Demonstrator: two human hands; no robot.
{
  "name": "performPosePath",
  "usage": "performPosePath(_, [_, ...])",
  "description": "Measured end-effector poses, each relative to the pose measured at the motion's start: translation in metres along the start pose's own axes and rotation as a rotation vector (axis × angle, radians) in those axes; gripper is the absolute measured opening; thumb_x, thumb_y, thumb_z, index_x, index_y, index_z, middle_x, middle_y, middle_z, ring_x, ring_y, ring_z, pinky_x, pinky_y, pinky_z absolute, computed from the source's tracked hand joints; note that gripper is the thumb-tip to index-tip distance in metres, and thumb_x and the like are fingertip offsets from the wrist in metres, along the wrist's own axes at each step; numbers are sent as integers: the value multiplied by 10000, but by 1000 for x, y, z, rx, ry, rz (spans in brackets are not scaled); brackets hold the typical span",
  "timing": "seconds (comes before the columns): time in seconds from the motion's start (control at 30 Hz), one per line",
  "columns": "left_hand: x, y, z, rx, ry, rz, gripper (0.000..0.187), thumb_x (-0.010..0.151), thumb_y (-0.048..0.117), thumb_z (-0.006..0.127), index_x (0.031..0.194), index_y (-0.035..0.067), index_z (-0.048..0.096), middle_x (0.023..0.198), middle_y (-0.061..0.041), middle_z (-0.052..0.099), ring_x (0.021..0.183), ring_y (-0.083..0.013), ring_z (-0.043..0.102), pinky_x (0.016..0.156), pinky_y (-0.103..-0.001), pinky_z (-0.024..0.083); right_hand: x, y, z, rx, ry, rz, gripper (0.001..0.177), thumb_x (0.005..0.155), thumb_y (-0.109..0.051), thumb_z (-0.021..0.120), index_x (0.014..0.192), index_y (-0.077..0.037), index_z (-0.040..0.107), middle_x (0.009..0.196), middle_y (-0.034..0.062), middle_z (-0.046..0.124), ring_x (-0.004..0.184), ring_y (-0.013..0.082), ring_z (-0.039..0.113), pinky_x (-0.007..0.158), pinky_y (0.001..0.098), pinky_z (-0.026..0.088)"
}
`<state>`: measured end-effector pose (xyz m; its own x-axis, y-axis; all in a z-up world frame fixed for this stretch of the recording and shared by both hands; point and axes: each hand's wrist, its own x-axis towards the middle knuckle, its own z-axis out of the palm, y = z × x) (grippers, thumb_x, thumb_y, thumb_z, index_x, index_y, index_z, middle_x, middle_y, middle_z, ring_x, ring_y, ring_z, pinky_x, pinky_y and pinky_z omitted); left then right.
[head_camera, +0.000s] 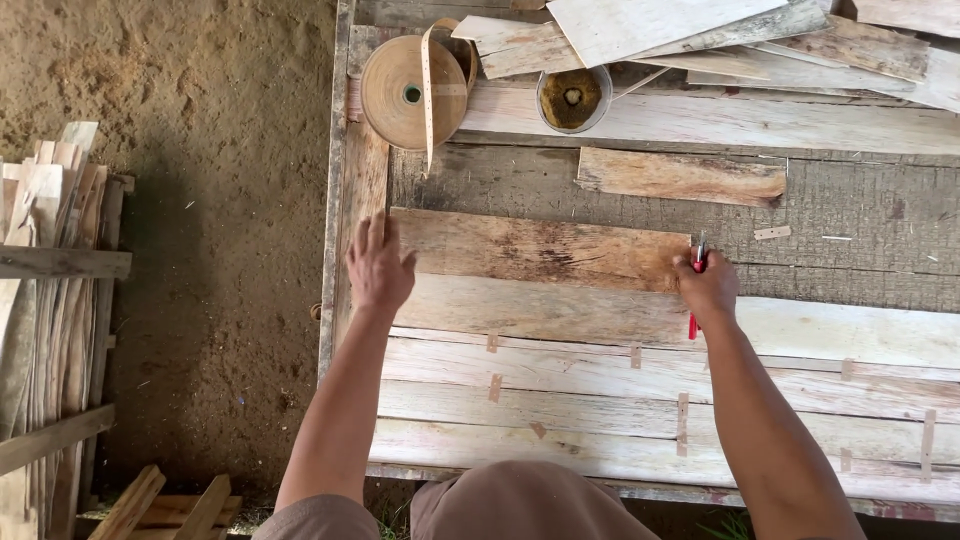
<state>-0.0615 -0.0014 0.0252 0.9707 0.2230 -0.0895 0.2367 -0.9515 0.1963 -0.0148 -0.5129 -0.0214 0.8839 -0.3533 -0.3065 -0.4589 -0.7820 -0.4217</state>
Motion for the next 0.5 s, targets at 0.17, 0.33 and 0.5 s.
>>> performPosePath(0.17, [-2,26,15,61,-196,170,715,1045,486,483,1652,170,277,1754,-54,151,1598,-375,37,1261,-626,49,-1,8,2,-1,8,-34,528,871,-416,826,1219,-40,697,1133,237,672,1131,497,655,1006,558,521])
performPosePath(0.33, [-2,15,58,86,-274,112,798,1016,656,339,1678,282,95,1757,19,36,1587,-421,-3,1276,-608,85,6,19,13,-43,37,-47,527,845,-385,845,1267,-111,688,1152,164,639,1134,448,664,1000,519,533])
performPosePath(0.5, [-3,25,46,129,-245,97,761,1048,598,314,1678,218,120,1757,-32,65,1595,-394,0,1270,-624,29,11,21,14,-52,37,-50,525,833,-413,843,1263,-159,685,1167,118,623,1130,415,671,1016,502,534])
